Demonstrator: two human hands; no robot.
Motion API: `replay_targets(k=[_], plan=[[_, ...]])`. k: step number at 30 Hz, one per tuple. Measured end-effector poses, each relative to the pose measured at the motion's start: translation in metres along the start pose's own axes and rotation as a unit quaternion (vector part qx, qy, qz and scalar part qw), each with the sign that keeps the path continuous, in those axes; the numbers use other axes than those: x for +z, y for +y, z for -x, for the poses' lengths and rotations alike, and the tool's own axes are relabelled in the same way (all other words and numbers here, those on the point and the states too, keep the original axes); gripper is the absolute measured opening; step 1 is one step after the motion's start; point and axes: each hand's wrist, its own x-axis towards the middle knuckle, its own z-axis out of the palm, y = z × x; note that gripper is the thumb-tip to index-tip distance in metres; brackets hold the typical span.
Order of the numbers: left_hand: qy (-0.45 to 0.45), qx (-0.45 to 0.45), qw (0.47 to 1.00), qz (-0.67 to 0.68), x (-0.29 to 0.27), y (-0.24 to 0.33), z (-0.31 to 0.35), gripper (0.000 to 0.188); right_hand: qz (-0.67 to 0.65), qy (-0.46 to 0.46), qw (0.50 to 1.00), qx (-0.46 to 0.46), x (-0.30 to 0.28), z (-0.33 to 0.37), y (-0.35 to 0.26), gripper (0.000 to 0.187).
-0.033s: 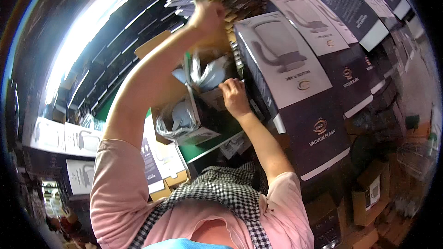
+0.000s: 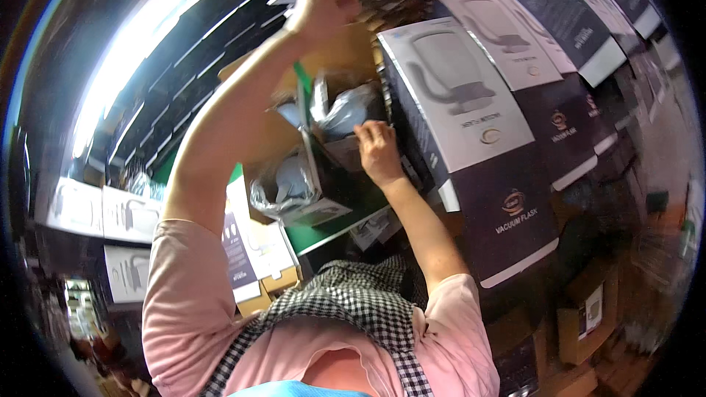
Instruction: The person places vacuum flasks into individual product boxes and then stacks those boxes into larger shipping cartons.
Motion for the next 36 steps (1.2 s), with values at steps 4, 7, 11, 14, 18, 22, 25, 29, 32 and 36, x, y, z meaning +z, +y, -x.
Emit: replay_targets(k=[4, 7, 11, 14, 18, 22, 25, 29, 32, 36], plan=[[0.205, 0.084, 0.970, 0.100, -0.144, 0.016, 0.133, 0.015, -0.176, -0.016, 0.984, -0.031, -0.038, 0.019, -0.039, 0.055], [0.318, -0.056, 0.946, 0.010, -0.148, -0.018, 0.314, 0.026, -0.242, -0.133, 0.955, -0.105, -0.058, 0.017, -0.101, 0.094], [0.180, -0.383, 0.893, 0.152, -0.055, -0.045, 0.451, 0.054, -0.166, -0.103, 0.980, 0.038, 0.010, -0.008, -0.140, 0.087], [0.134, -0.249, 0.955, -0.095, -0.012, -0.007, 0.423, 0.072, -0.114, -0.160, 0.976, 0.093, 0.045, -0.038, -0.138, 0.070], [0.090, -0.283, 0.951, -0.085, -0.022, -0.003, 0.391, 0.065, 0.042, -0.312, 0.947, -0.065, 0.043, -0.044, -0.150, 0.062], [0.046, -0.303, 0.949, -0.071, -0.026, -0.013, 0.388, 0.050, -0.112, -0.383, 0.917, -0.010, 0.035, -0.065, -0.122, 0.065], [0.120, -0.262, 0.957, -0.032, -0.011, -0.031, 0.423, 0.035, -0.133, -0.149, 0.978, 0.054, 0.039, -0.048, -0.109, 0.084], [0.034, -0.319, 0.944, -0.071, -0.027, -0.019, 0.436, 0.032, -0.192, -0.171, 0.966, -0.014, 0.021, -0.031, -0.178, 0.069], [0.062, -0.282, 0.952, -0.100, -0.019, 0.002, 0.399, 0.031, -0.212, -0.191, 0.953, 0.106, 0.075, -0.015, -0.151, 0.063], [-0.096, -0.253, 0.956, -0.112, -0.001, 0.004, 0.376, 0.053, -0.388, -0.277, 0.848, 0.233, 0.089, -0.030, -0.133, 0.045]])
